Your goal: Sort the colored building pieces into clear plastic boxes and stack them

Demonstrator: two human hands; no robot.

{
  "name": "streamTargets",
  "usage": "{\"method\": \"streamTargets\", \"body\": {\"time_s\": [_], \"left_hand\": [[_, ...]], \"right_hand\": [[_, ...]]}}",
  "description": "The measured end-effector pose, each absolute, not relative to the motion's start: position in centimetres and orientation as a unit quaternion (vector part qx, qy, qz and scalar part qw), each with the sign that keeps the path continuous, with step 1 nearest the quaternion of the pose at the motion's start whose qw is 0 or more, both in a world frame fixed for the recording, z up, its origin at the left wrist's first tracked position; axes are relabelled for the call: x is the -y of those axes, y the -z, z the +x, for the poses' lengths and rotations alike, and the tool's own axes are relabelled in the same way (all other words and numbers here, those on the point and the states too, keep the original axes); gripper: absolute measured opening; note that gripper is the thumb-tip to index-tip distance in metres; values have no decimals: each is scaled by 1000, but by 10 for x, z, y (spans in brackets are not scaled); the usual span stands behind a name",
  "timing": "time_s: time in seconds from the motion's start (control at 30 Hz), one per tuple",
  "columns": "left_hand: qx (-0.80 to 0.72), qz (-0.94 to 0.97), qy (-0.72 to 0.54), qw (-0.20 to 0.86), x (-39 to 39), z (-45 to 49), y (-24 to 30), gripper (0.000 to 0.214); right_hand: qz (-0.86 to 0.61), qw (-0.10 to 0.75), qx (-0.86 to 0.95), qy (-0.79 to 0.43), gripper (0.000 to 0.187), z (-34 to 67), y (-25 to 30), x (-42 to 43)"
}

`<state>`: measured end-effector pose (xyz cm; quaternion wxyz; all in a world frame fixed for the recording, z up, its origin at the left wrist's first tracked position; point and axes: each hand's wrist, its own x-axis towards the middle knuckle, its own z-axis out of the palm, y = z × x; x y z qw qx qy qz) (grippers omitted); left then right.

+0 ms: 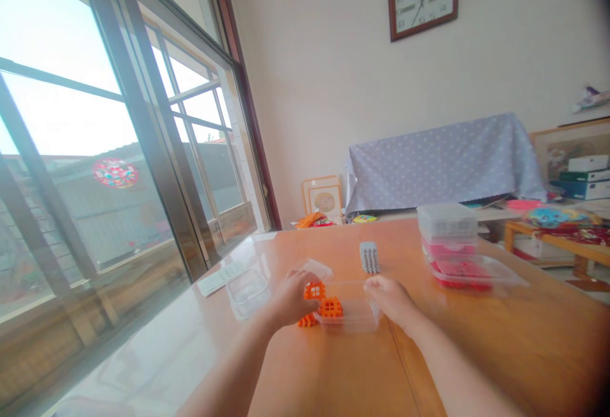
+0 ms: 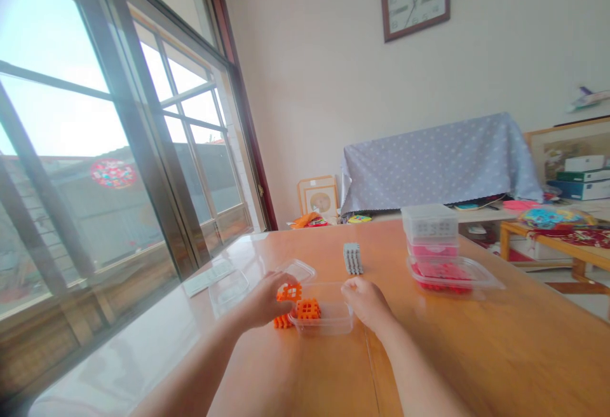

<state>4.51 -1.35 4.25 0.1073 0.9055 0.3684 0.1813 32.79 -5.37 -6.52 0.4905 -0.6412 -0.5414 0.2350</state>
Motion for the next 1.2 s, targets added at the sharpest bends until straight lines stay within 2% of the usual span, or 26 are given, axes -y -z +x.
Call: {"method": "streamTargets", "body": {"time_s": [0.23,0.53,0.77,1.07,1.2], "left_hand": [[-411,899,-122,83,31,76,-36,33],[-435,889,-123,72,30,77,-36,34],[-361,923,-122,51,44,79,-43,22],[-343,931,-122,37,52,75,-46,48],[-347,924,-155,46,44,70,-42,50]], "right_hand": [[-641,490,544,-229,28,326,62,56],[-642,487,552,-216,27,327,62,55],[-648,480,551,-213,27,327,61,55],[-657,474,549,-205,27,327,62,55],[-656,478,544,-211,27,327,62,56]]}}
